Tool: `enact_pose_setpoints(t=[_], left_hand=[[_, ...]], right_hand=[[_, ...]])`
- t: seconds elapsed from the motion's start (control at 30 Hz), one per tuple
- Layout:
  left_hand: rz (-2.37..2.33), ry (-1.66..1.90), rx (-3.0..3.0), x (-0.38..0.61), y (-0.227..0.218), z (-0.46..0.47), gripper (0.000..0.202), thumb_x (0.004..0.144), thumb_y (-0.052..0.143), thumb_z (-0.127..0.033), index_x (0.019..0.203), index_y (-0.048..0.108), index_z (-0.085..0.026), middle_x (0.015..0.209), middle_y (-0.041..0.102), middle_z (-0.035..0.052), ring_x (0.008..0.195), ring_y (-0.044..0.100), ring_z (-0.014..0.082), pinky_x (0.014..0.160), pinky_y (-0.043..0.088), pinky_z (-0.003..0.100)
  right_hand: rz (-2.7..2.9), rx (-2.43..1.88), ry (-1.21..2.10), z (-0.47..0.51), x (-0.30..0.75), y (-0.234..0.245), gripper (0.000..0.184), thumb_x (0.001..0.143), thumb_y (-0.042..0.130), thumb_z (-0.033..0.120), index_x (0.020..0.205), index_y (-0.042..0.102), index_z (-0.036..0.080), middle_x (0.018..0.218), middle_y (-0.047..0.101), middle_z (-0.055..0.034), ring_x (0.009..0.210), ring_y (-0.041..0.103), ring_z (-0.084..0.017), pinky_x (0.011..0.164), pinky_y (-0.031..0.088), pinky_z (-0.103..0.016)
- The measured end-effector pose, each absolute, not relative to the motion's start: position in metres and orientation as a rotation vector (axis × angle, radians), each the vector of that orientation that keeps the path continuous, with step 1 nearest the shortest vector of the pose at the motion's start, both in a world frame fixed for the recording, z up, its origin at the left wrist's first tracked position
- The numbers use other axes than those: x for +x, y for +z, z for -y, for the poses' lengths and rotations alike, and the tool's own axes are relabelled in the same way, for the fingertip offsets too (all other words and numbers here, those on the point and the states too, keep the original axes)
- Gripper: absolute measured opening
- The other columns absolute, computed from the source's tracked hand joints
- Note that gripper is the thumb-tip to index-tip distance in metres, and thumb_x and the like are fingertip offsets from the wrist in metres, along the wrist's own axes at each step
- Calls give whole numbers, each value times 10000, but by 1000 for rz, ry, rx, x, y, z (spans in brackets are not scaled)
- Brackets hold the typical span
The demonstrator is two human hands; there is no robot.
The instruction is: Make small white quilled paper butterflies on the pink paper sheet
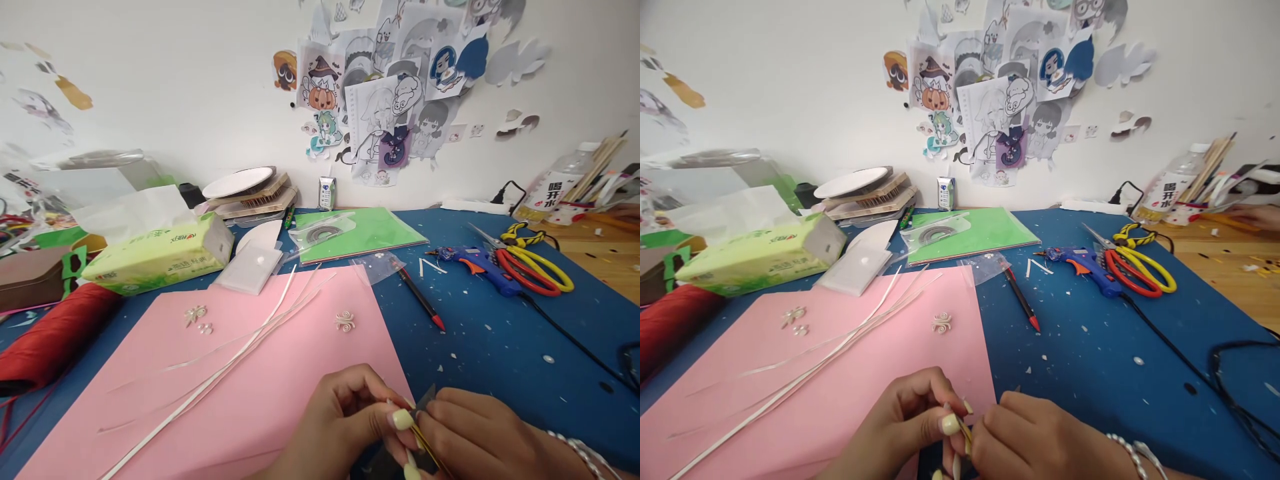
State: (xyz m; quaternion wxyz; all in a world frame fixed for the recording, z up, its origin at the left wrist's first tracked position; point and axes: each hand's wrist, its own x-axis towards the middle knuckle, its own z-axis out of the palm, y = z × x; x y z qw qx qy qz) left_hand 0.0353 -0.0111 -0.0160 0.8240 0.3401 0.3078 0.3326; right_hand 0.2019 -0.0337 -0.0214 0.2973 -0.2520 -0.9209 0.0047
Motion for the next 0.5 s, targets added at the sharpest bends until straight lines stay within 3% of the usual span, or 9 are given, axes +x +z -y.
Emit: enact_pose_setpoints(t=[0.13,0.23,0.5], left_hand=[[-728,702,782,35,-13,9,197,631,690,-241,634,538,-116,547,627,5,481,563,83,508,429,183],[-798,695,802,34,-14,7,200,643,679,-253,650,535,-115,585,626,5,491,553,79,509,418,181],[-904,669,1056,34,-15,3,199,743,560,-281,648,564,-106,575,587,12,536,537,97,542,418,199]], right_hand=[[2433,-644,-188,28,195,-10,217,803,416,64,626,493,163,512,538,15,444,466,-91,409,320,-229],[2478,-562,-349,24,192,0,244,791,362,14,721,547,156,456,520,17,376,432,-100,366,266,-239],[2479,-496,-429,20,194,-1,246,806,300,5,897,502,111,478,565,-10,378,467,-119,378,296,-243]])
